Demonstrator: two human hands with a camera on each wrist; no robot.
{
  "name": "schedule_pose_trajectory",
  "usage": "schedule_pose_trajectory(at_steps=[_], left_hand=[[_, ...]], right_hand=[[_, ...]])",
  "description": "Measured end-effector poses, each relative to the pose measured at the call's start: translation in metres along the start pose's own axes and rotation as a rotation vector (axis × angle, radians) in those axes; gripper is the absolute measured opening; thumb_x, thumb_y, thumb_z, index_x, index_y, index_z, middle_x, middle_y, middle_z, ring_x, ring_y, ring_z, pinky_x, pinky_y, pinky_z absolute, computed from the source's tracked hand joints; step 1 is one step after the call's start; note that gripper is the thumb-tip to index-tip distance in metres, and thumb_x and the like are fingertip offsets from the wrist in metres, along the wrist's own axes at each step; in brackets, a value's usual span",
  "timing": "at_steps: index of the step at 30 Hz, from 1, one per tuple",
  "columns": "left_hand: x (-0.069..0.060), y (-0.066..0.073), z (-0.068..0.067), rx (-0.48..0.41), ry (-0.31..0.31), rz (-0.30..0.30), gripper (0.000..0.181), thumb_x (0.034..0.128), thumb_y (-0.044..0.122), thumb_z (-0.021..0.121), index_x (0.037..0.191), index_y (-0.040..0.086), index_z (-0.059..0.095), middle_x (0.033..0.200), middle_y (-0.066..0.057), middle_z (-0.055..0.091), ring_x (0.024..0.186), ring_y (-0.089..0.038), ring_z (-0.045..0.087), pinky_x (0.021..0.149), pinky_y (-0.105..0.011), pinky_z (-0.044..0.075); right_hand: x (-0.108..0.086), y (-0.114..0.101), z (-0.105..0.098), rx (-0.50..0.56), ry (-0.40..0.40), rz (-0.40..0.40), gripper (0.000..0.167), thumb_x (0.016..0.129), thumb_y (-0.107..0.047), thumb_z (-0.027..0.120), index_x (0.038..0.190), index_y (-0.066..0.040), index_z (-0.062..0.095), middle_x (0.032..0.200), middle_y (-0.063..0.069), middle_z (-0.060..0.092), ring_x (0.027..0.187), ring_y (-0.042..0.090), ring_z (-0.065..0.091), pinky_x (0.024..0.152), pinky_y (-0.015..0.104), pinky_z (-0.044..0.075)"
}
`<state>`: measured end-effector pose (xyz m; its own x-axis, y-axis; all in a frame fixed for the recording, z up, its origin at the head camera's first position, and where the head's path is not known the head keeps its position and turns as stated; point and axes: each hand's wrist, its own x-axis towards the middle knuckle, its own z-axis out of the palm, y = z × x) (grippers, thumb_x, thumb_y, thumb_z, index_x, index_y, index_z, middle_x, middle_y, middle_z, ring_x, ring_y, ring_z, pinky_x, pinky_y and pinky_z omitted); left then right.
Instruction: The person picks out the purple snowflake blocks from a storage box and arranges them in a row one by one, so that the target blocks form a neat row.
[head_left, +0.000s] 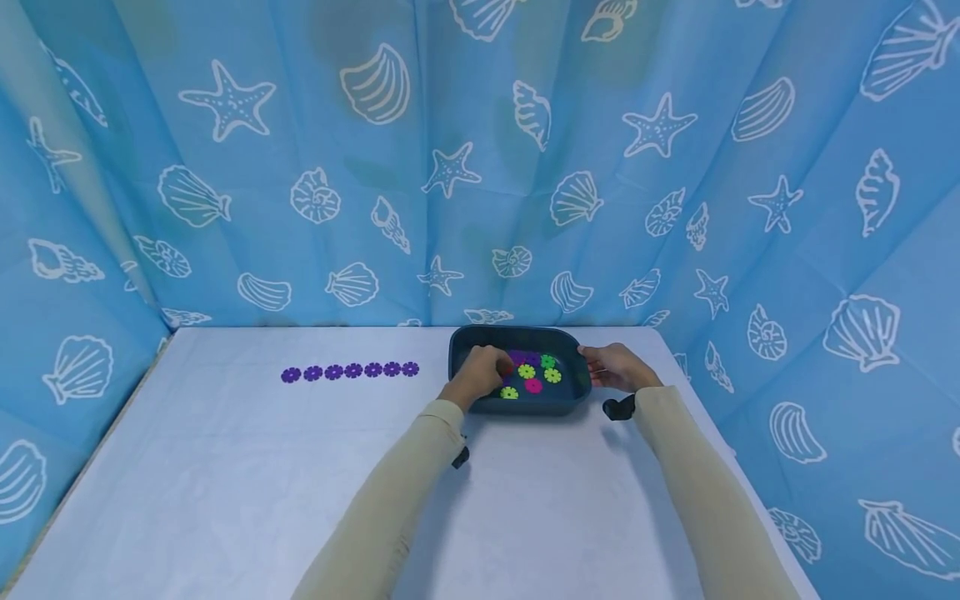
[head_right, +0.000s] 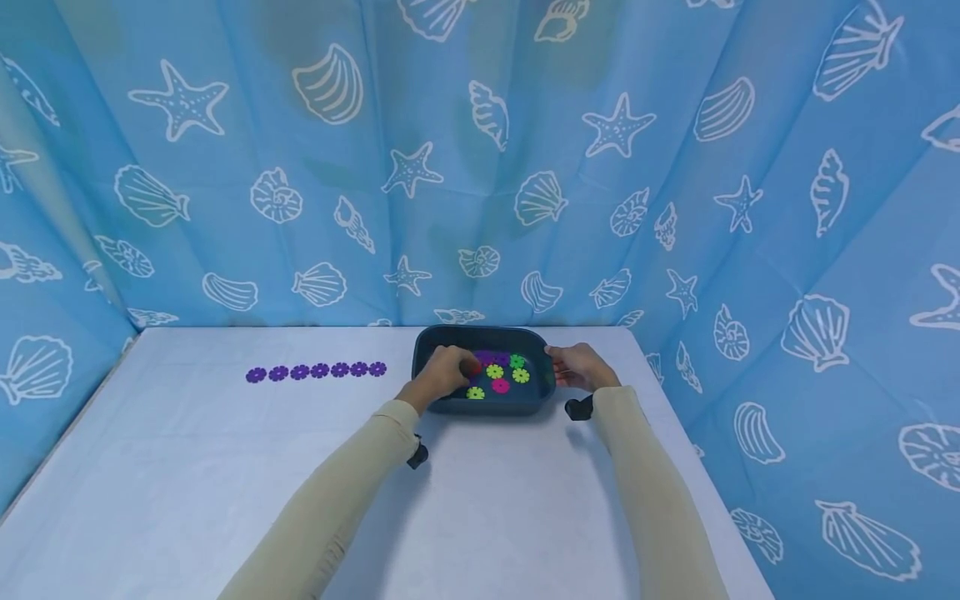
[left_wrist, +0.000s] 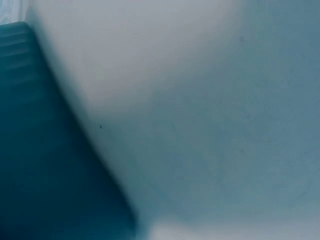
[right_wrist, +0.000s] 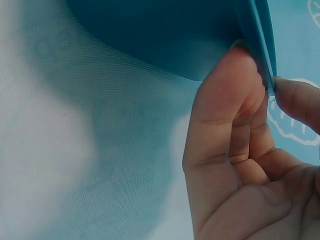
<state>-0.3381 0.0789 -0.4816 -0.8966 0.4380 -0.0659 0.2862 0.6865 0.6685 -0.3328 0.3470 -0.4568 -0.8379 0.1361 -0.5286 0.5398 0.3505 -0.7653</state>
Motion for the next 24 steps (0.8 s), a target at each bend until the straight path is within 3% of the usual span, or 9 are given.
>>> schedule_pose_trajectory(at_steps=[11,19,24], left_hand=[[0.0018,0.0065,0.0054,0.11,-0.057,0.011,0.035,0.0916,-0.006,0.06,0.122,0.008,0.068,0.123,-0.008,0.064,0.117,-0.02,0.056,0.104,-0.036,0.043],[0.0067,0.0036,0.0056,0.143,-0.113,0.08,0.036,0.0904,-0.004,0.064,0.124,0.008,0.066,0.123,-0.006,0.065,0.119,-0.019,0.056,0.103,-0.035,0.044],[0.0086,0.0018,0.003,0.172,-0.15,0.159,0.039,0.0904,-0.003,0.064,0.127,0.011,0.065,0.127,-0.003,0.063,0.123,-0.018,0.054,0.106,-0.034,0.042]], right_hand=[[0.001,0.0025,-0.0026,0.002,0.012,0.0,0.047,0.101,-0.034,0.052,0.127,0.005,0.048,0.103,0.013,0.053,0.078,0.018,0.058,0.071,0.026,0.057],[0.0035,0.0058,-0.0021,0.004,0.013,-0.003,0.05,0.101,-0.035,0.053,0.129,0.005,0.047,0.105,0.013,0.053,0.08,0.02,0.057,0.072,0.026,0.056],[0.0053,0.0054,-0.0017,0.015,0.005,-0.012,0.049,0.1,-0.035,0.054,0.127,0.006,0.049,0.1,0.013,0.054,0.078,0.019,0.057,0.07,0.026,0.057]])
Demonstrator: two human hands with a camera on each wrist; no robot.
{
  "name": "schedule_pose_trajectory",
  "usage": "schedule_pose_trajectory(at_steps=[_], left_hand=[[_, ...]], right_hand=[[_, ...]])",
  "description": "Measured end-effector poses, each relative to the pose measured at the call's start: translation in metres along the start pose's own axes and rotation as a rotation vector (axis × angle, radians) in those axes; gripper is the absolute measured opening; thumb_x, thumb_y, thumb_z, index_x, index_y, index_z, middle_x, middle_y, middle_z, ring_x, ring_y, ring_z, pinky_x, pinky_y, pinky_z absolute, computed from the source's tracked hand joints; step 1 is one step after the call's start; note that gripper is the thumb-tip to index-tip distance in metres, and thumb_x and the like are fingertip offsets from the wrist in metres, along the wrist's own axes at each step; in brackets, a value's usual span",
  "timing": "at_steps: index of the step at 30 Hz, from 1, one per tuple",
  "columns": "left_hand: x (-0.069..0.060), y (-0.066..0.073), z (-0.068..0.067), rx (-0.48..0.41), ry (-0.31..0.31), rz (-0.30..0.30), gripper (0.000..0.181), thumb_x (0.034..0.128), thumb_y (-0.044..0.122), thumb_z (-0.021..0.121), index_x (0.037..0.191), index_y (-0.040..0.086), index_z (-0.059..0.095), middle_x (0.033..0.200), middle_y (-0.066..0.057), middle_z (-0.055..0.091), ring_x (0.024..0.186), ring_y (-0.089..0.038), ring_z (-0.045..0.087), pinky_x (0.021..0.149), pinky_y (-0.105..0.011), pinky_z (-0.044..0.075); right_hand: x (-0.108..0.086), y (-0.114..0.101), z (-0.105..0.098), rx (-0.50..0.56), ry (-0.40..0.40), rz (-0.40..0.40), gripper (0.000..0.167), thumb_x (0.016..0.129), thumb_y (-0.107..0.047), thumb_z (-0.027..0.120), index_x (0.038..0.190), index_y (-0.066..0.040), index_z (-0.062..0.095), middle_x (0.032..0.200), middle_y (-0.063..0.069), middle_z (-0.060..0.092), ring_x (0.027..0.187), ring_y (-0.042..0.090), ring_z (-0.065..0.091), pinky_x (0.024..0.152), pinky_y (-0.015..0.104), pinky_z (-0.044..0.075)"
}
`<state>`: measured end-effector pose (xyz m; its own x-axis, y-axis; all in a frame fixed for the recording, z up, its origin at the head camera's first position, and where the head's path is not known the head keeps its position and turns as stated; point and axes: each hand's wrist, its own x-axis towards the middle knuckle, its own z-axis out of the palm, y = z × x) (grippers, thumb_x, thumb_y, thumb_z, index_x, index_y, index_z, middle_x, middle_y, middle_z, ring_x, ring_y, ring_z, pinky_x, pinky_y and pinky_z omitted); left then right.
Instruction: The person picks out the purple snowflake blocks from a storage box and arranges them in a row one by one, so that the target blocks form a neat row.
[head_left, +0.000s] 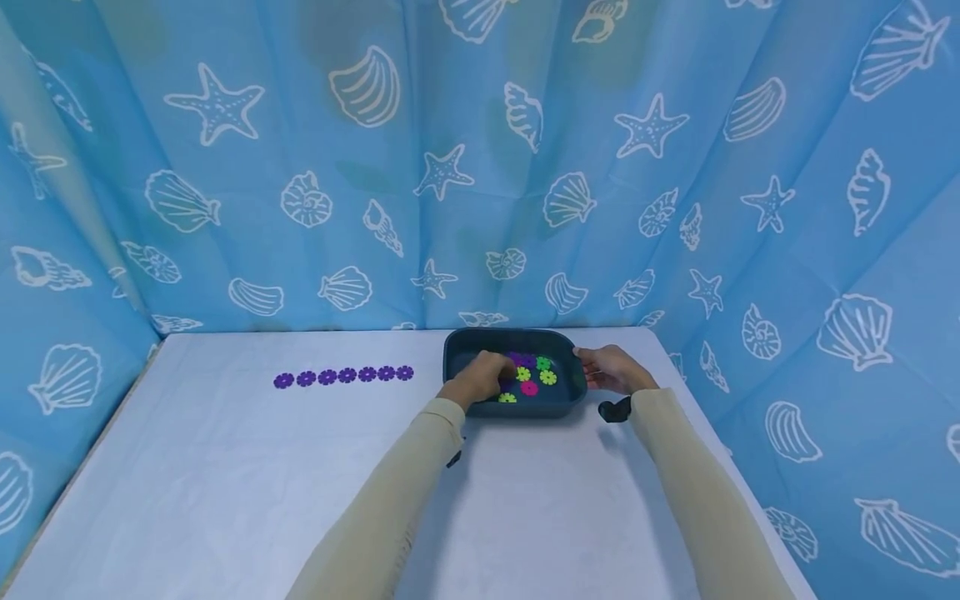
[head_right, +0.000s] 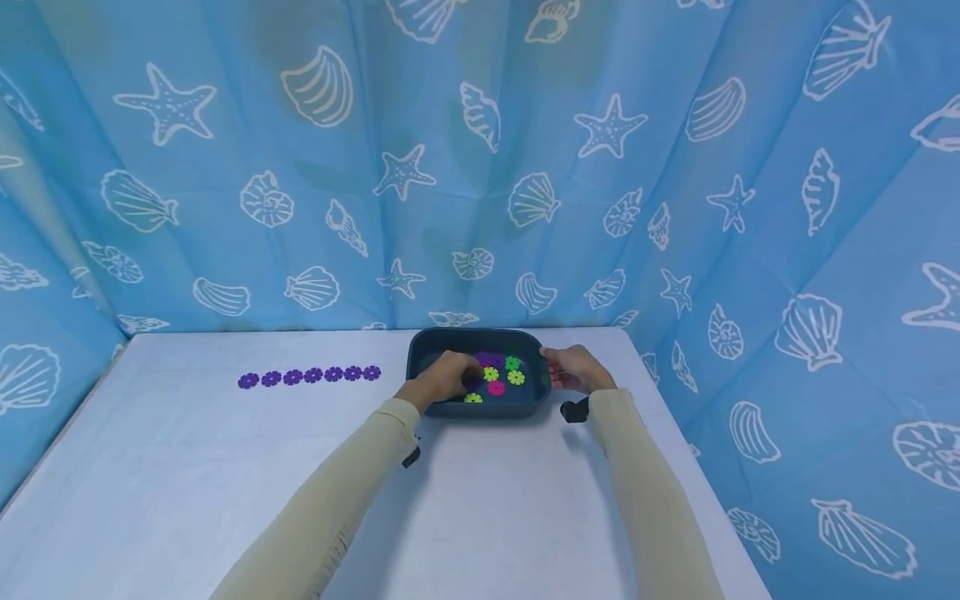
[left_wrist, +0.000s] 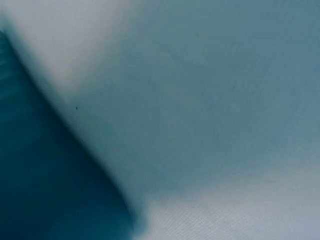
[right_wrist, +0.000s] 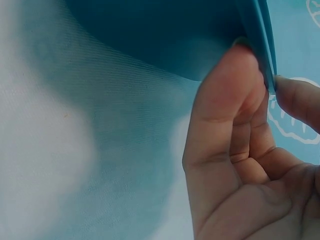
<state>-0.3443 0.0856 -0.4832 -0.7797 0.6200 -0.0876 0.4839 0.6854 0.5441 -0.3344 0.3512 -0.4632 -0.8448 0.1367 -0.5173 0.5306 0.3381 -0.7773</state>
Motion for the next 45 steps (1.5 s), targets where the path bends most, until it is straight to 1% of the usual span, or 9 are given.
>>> schedule_pose_trajectory(at_steps=[5,11,14,17,21,27,35,41,45], left_hand=[[-0.0002,0.0003,-0.0008,0.033,-0.041,0.055,0.04,0.0899,-0.001,0.066,0.127,0.015,0.066,0.127,-0.001,0.063,0.123,-0.017,0.052,0.106,-0.035,0.041],[0.002,-0.0005,0.0,0.055,-0.054,0.075,0.036,0.0902,0.003,0.068,0.124,0.013,0.067,0.124,-0.001,0.065,0.119,-0.015,0.054,0.103,-0.033,0.044],[0.003,-0.001,0.0008,0.057,-0.055,0.076,0.036,0.0891,0.005,0.07,0.124,0.012,0.067,0.122,-0.002,0.065,0.117,-0.015,0.056,0.102,-0.032,0.045],[0.0037,-0.001,0.0015,0.069,-0.059,0.059,0.036,0.0882,0.007,0.071,0.123,0.012,0.066,0.121,-0.003,0.064,0.115,-0.016,0.056,0.101,-0.033,0.046],[0.0038,-0.0008,0.0016,0.116,-0.051,0.041,0.035,0.0873,0.011,0.074,0.122,0.013,0.067,0.12,-0.003,0.063,0.115,-0.016,0.054,0.102,-0.034,0.045],[0.003,0.0013,0.0004,0.169,-0.029,0.059,0.037,0.0861,0.014,0.075,0.122,0.013,0.066,0.121,-0.003,0.063,0.114,-0.016,0.054,0.103,-0.033,0.044],[0.0045,0.0019,0.0017,0.172,-0.021,0.062,0.046,0.0849,0.013,0.076,0.127,0.01,0.06,0.121,-0.003,0.059,0.115,-0.016,0.054,0.102,-0.032,0.045],[0.0071,-0.0012,0.0049,0.122,-0.022,0.067,0.042,0.0849,0.01,0.076,0.124,0.011,0.061,0.12,-0.001,0.059,0.113,-0.015,0.054,0.101,-0.031,0.046],[0.0076,-0.0028,0.0059,0.101,-0.041,0.085,0.04,0.0862,0.009,0.074,0.125,0.011,0.063,0.123,-0.002,0.062,0.117,-0.016,0.054,0.102,-0.032,0.046]], right_hand=[[0.0003,-0.0014,0.0002,0.013,-0.004,-0.001,0.05,0.101,-0.034,0.053,0.129,0.007,0.048,0.101,0.013,0.054,0.077,0.019,0.057,0.07,0.026,0.057],[0.0003,-0.0002,0.0004,0.017,-0.012,-0.008,0.051,0.1,-0.034,0.053,0.129,0.007,0.048,0.101,0.013,0.054,0.077,0.018,0.057,0.07,0.026,0.057],[0.0002,-0.0006,0.0012,0.016,-0.012,-0.003,0.05,0.1,-0.034,0.053,0.129,0.007,0.048,0.101,0.013,0.054,0.077,0.018,0.057,0.07,0.026,0.057],[0.0005,-0.0011,0.0022,0.017,-0.013,0.005,0.049,0.101,-0.034,0.053,0.128,0.007,0.049,0.101,0.013,0.054,0.078,0.018,0.058,0.071,0.026,0.056],[0.0013,-0.0019,0.0022,0.02,-0.013,0.011,0.046,0.101,-0.033,0.052,0.125,0.006,0.05,0.1,0.013,0.054,0.077,0.018,0.058,0.07,0.026,0.056],[0.0003,-0.0038,0.0006,0.018,-0.018,0.006,0.045,0.101,-0.034,0.052,0.124,0.005,0.051,0.099,0.012,0.055,0.077,0.018,0.058,0.071,0.026,0.056],[0.0005,-0.0021,-0.0005,0.027,-0.022,0.004,0.045,0.101,-0.034,0.052,0.123,0.005,0.051,0.097,0.011,0.055,0.077,0.018,0.057,0.071,0.025,0.056],[0.0004,0.0,-0.0008,0.03,-0.024,0.005,0.044,0.101,-0.033,0.052,0.122,0.005,0.052,0.096,0.011,0.054,0.075,0.018,0.057,0.07,0.025,0.056],[0.0001,0.0009,-0.0012,0.034,-0.031,0.001,0.045,0.101,-0.033,0.052,0.122,0.006,0.051,0.095,0.011,0.054,0.075,0.017,0.057,0.069,0.025,0.056]])
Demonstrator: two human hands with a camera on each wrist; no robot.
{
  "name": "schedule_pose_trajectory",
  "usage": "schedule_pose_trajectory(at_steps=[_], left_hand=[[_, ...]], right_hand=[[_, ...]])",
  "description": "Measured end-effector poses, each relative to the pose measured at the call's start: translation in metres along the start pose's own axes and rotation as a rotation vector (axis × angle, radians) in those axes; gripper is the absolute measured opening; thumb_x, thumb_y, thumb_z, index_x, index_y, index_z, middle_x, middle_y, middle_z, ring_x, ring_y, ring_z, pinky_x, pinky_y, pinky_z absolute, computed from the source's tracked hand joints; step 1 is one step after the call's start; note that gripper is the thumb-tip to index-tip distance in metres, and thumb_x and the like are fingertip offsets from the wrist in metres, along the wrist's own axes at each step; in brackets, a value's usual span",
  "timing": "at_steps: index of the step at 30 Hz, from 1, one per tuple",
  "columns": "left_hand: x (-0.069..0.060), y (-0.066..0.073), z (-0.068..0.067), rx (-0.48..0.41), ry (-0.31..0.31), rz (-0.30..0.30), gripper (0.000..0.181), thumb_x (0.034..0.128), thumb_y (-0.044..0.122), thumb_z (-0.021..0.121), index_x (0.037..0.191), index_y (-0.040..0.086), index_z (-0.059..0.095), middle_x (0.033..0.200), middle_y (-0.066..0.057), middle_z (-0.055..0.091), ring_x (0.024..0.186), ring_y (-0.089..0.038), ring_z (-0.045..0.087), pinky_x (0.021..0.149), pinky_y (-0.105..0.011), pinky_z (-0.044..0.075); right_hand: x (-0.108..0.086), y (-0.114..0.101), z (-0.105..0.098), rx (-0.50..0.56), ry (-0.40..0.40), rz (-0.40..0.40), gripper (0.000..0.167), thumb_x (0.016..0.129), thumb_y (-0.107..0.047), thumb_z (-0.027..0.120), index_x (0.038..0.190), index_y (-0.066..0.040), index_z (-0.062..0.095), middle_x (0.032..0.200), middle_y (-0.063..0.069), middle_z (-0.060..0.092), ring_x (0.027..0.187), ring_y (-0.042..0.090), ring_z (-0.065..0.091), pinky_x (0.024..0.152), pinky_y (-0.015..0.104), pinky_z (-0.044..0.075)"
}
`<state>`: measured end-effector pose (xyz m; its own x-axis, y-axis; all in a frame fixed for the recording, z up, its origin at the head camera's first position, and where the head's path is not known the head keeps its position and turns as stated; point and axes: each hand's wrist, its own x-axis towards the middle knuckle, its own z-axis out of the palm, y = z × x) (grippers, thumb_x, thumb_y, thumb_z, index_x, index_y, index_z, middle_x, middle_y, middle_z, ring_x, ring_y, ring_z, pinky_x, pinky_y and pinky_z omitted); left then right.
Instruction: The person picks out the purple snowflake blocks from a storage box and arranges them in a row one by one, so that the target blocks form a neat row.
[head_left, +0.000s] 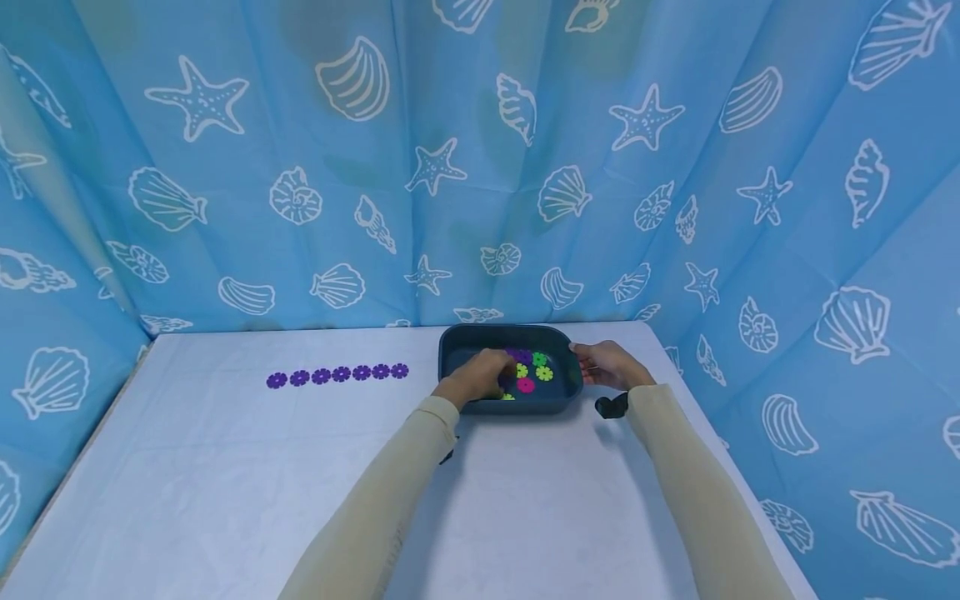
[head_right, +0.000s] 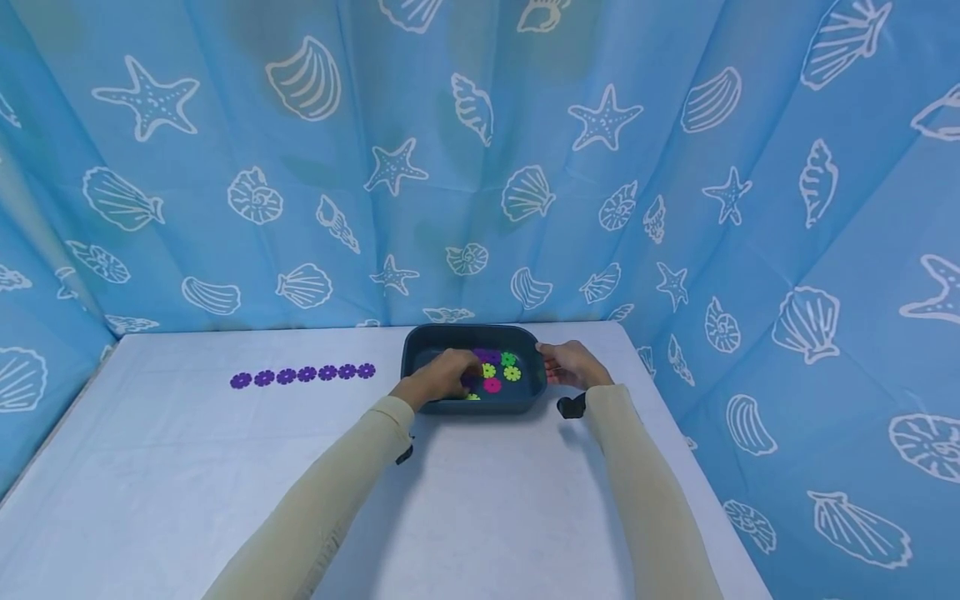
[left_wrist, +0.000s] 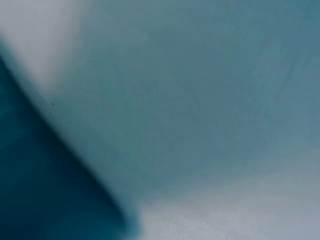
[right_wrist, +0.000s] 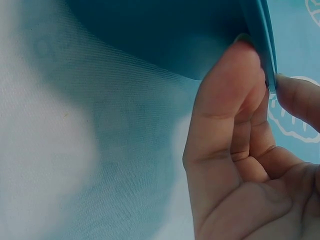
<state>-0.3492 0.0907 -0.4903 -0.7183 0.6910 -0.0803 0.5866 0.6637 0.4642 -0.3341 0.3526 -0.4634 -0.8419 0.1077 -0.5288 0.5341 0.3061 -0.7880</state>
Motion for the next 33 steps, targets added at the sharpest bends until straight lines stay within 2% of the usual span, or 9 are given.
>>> schedule_pose_trajectory(at_steps=[5,10,14,18,24,33], left_hand=[[-0.0011,-0.0003,-0.002,0.036,-0.032,0.034,0.039,0.0865,0.01,0.074,0.125,0.013,0.065,0.123,-0.001,0.064,0.118,-0.016,0.054,0.103,-0.033,0.044],[-0.0022,0.0025,-0.0061,0.119,-0.039,0.099,0.038,0.0851,0.011,0.076,0.122,0.013,0.068,0.119,0.0,0.066,0.113,-0.014,0.058,0.101,-0.029,0.046],[-0.0042,0.0053,-0.0084,0.167,-0.032,0.101,0.037,0.0846,0.013,0.077,0.12,0.012,0.068,0.117,-0.002,0.067,0.109,-0.014,0.06,0.098,-0.029,0.048],[-0.0037,0.0048,-0.0076,0.155,-0.008,0.072,0.037,0.0861,0.013,0.075,0.122,0.011,0.067,0.119,-0.003,0.067,0.11,-0.015,0.06,0.098,-0.03,0.049],[-0.0011,0.0008,-0.0061,0.081,0.047,0.053,0.041,0.0886,0.015,0.072,0.129,0.008,0.063,0.125,-0.005,0.064,0.114,-0.016,0.058,0.101,-0.032,0.046],[-0.0032,-0.0008,-0.0079,-0.039,0.171,0.067,0.038,0.0896,0.018,0.07,0.126,0.009,0.065,0.122,-0.005,0.064,0.111,-0.018,0.054,0.103,-0.034,0.045]], right_hand=[[-0.0007,-0.0002,0.0,-0.004,-0.007,-0.005,0.045,0.101,-0.034,0.052,0.123,0.006,0.051,0.095,0.01,0.054,0.075,0.017,0.056,0.069,0.025,0.056],[-0.001,-0.0007,0.0003,-0.006,-0.008,-0.003,0.044,0.101,-0.034,0.052,0.122,0.005,0.051,0.095,0.01,0.054,0.075,0.016,0.057,0.068,0.024,0.056],[-0.0021,-0.0018,0.0014,-0.011,-0.001,0.0,0.044,0.101,-0.034,0.052,0.123,0.005,0.051,0.095,0.01,0.055,0.075,0.017,0.057,0.068,0.025,0.056],[-0.0026,-0.0025,0.0019,-0.011,-0.001,-0.003,0.044,0.101,-0.034,0.052,0.122,0.005,0.051,0.094,0.01,0.054,0.075,0.017,0.056,0.069,0.025,0.056],[-0.0015,-0.0026,0.0011,-0.003,-0.008,-0.005,0.044,0.101,-0.034,0.053,0.12,0.005,0.052,0.092,0.01,0.054,0.074,0.017,0.056,0.068,0.024,0.056],[0.0021,-0.0003,0.0005,-0.017,0.008,0.003,0.044,0.101,-0.034,0.053,0.122,0.004,0.051,0.094,0.011,0.055,0.074,0.017,0.056,0.068,0.025,0.056]])
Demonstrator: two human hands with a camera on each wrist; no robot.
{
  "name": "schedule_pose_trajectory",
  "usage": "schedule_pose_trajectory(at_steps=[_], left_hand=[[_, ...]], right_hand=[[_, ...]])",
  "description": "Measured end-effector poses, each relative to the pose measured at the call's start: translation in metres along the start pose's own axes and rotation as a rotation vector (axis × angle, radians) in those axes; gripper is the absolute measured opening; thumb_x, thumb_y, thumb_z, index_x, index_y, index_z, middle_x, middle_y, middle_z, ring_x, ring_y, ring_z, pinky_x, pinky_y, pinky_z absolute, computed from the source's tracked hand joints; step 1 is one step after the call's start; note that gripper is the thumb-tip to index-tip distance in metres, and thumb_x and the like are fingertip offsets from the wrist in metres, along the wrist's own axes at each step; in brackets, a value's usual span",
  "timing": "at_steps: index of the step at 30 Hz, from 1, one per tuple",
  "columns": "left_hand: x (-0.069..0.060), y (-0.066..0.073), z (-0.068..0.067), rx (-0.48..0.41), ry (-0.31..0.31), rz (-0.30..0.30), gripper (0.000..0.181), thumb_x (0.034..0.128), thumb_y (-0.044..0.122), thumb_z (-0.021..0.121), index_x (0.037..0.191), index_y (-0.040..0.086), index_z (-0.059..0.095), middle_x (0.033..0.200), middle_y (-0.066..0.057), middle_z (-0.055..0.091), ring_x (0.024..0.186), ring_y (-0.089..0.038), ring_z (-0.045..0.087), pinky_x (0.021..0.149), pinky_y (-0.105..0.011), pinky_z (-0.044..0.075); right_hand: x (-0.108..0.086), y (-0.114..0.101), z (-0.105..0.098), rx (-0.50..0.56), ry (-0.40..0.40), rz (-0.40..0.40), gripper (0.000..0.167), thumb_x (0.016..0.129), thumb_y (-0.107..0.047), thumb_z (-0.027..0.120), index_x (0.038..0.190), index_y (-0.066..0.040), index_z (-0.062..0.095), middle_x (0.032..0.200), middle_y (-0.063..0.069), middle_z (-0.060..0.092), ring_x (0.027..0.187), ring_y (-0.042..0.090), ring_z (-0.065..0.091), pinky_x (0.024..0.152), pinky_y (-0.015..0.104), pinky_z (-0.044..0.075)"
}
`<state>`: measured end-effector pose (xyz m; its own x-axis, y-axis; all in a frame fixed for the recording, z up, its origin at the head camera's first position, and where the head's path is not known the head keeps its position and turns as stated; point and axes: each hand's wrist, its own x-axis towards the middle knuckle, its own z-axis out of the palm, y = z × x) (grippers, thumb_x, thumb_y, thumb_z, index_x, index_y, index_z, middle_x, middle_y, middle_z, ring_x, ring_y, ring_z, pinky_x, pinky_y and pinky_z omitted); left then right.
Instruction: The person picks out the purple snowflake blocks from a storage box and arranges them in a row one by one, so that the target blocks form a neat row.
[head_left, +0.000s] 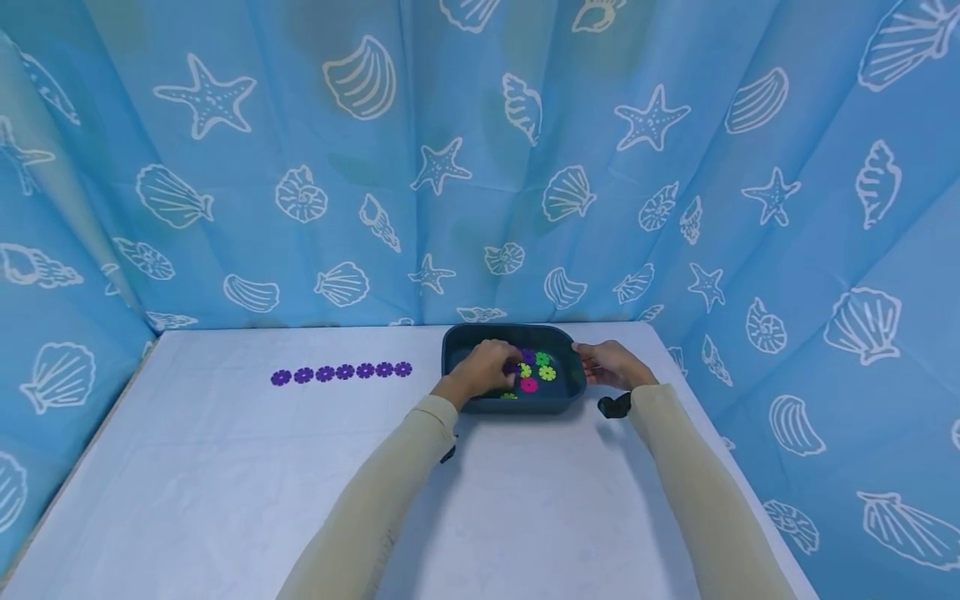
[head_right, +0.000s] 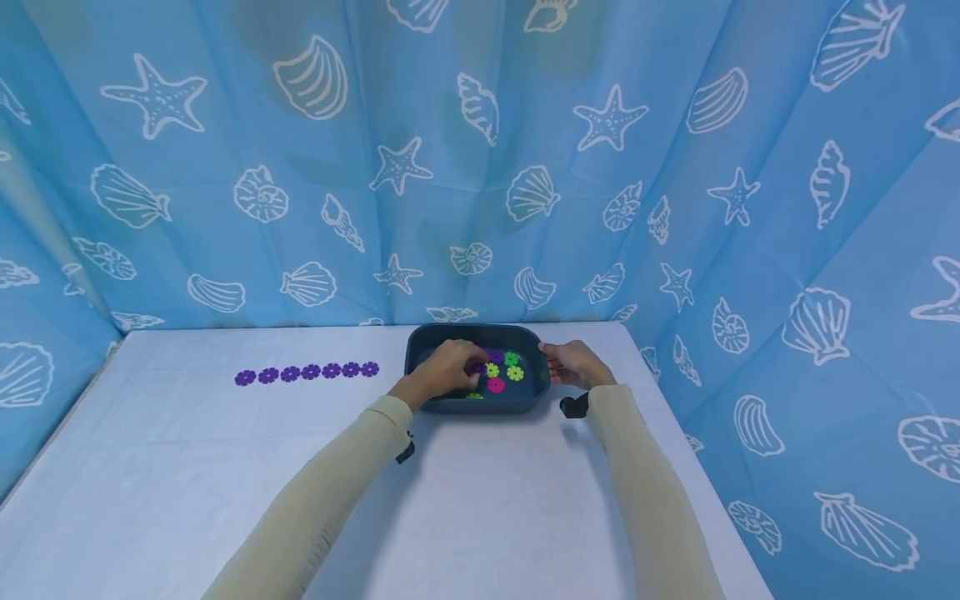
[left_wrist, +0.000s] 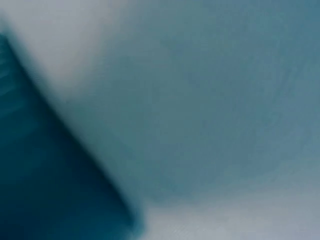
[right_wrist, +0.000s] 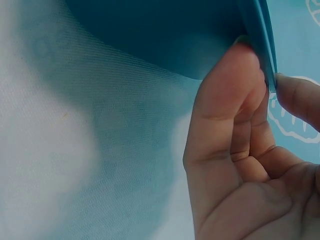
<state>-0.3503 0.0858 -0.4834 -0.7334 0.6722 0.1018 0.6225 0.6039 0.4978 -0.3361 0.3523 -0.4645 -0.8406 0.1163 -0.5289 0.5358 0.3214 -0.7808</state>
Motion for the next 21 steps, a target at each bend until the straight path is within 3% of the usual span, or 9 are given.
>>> schedule_pose_trajectory(at_steps=[10,21], left_hand=[[-0.01,-0.002,-0.028,-0.008,0.106,0.056,0.037,0.0877,0.017,0.071,0.123,0.006,0.066,0.12,-0.005,0.066,0.113,-0.018,0.057,0.102,-0.031,0.045],[-0.031,-0.021,-0.053,-0.029,0.218,0.081,0.038,0.0864,0.011,0.071,0.123,0.002,0.065,0.121,-0.008,0.066,0.118,-0.022,0.057,0.103,-0.033,0.044]], right_hand=[[0.0,-0.001,0.001,-0.033,-0.004,-0.013,0.044,0.101,-0.034,0.052,0.123,0.004,0.051,0.094,0.01,0.055,0.074,0.017,0.057,0.068,0.026,0.056],[-0.003,-0.003,0.001,-0.037,-0.003,-0.034,0.05,0.101,-0.034,0.053,0.128,0.007,0.048,0.103,0.013,0.055,0.08,0.018,0.058,0.072,0.026,0.056]])
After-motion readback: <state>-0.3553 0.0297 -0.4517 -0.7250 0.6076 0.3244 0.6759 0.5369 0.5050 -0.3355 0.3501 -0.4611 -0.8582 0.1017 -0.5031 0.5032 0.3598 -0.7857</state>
